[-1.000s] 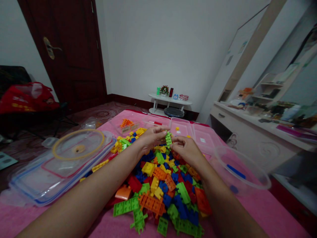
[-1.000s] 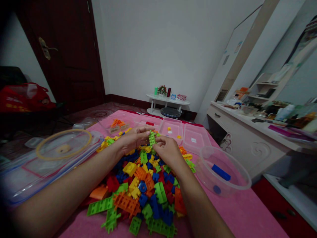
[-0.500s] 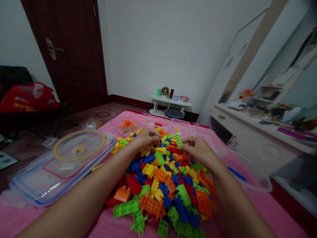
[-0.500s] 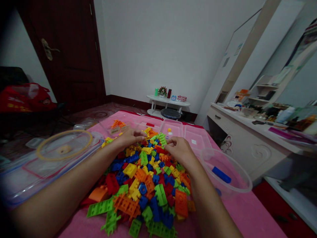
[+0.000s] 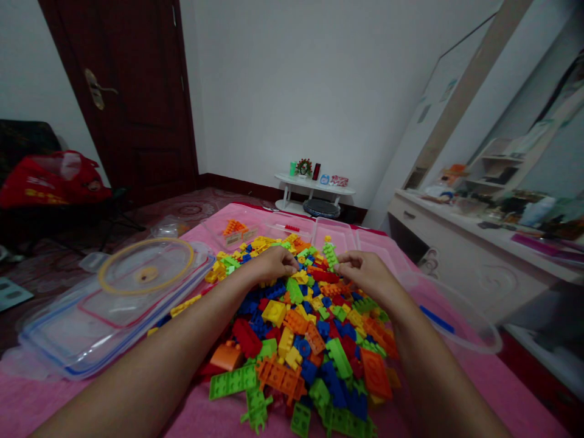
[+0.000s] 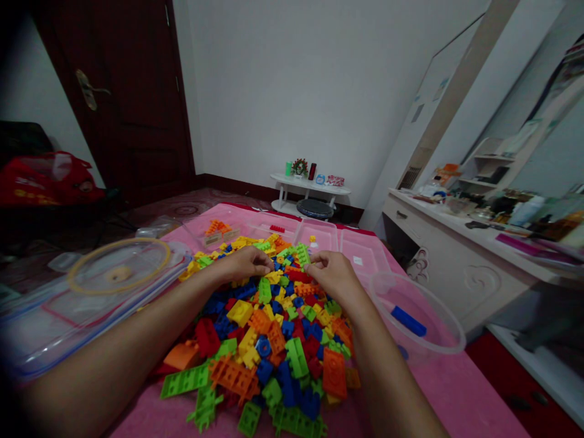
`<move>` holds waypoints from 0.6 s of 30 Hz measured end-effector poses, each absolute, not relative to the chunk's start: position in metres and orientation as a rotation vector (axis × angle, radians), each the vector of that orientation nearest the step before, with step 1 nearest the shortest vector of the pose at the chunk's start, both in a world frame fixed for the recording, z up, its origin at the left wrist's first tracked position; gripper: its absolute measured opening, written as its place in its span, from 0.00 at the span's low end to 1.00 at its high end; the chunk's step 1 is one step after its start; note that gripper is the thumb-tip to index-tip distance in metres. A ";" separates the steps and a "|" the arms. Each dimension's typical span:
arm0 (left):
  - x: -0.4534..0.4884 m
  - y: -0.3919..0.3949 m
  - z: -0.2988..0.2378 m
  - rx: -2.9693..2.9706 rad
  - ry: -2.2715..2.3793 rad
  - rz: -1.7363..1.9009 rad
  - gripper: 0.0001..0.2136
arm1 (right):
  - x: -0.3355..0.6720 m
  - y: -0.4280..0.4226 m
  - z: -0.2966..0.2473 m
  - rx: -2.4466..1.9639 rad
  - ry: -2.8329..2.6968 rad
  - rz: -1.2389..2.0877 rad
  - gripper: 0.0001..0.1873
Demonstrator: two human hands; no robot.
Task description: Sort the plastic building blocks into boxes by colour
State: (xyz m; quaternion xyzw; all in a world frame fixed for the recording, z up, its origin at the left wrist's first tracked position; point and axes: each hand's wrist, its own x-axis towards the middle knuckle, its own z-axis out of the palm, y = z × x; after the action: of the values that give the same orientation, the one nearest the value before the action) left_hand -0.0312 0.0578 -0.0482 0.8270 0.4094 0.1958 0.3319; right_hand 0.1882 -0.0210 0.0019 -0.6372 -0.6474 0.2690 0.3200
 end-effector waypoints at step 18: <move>-0.030 0.060 -0.052 2.177 1.059 0.527 0.10 | 0.191 -0.023 -0.005 -1.650 -1.895 0.704 0.07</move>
State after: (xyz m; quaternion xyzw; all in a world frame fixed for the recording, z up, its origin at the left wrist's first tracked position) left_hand -0.0297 0.0602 -0.0522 0.8307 0.4041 0.2011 0.3259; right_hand 0.1913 -0.0225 -0.0046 -0.6102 -0.7006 0.2603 0.2629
